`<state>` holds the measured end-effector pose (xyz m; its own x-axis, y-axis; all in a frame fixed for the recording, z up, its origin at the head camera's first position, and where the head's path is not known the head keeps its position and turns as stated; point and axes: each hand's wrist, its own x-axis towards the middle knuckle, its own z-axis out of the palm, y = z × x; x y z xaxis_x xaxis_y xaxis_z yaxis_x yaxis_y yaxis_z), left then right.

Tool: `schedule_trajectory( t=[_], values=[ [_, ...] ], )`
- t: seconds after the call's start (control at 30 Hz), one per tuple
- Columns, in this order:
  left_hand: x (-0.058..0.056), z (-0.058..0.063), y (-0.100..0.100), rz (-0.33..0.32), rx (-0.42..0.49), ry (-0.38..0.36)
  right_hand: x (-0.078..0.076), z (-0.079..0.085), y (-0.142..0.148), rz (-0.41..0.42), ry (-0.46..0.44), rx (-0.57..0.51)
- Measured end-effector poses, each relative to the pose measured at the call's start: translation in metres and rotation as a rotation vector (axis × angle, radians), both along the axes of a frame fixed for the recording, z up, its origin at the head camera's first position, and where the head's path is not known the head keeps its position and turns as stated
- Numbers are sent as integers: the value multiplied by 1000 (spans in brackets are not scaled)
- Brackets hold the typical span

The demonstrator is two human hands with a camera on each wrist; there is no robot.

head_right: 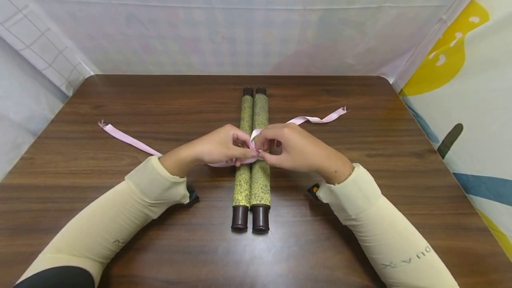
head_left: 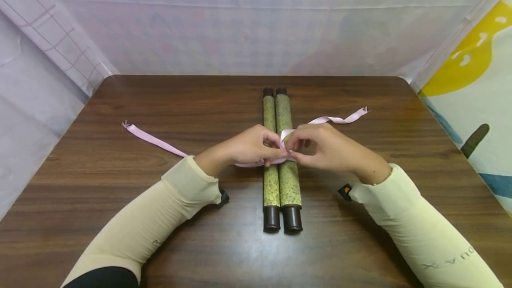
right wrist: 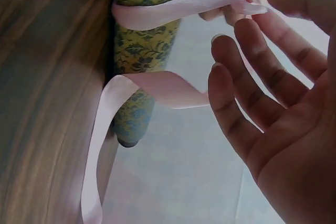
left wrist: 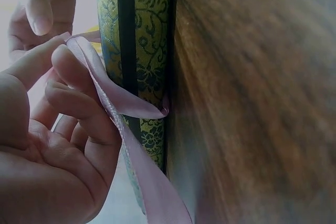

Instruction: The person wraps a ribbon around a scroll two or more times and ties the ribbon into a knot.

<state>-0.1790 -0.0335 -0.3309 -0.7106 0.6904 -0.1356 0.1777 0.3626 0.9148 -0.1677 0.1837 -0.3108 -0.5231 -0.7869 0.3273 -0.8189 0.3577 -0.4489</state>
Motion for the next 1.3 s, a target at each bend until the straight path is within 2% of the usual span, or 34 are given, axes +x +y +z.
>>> schedule_trajectory(
  t=[0.53,0.97,1.17,1.3],
  values=[
    [0,-3,2,3,7,19,0,-3,-5,-59,27,-42],
    [0,-4,3,3,19,41,2,-5,-7,-145,-56,-116],
    [1,-3,2,-18,15,57,2,-7,-7,-109,-117,-89],
    [1,-3,1,-12,12,55,2,-8,-8,-71,-96,-74]
  ],
)
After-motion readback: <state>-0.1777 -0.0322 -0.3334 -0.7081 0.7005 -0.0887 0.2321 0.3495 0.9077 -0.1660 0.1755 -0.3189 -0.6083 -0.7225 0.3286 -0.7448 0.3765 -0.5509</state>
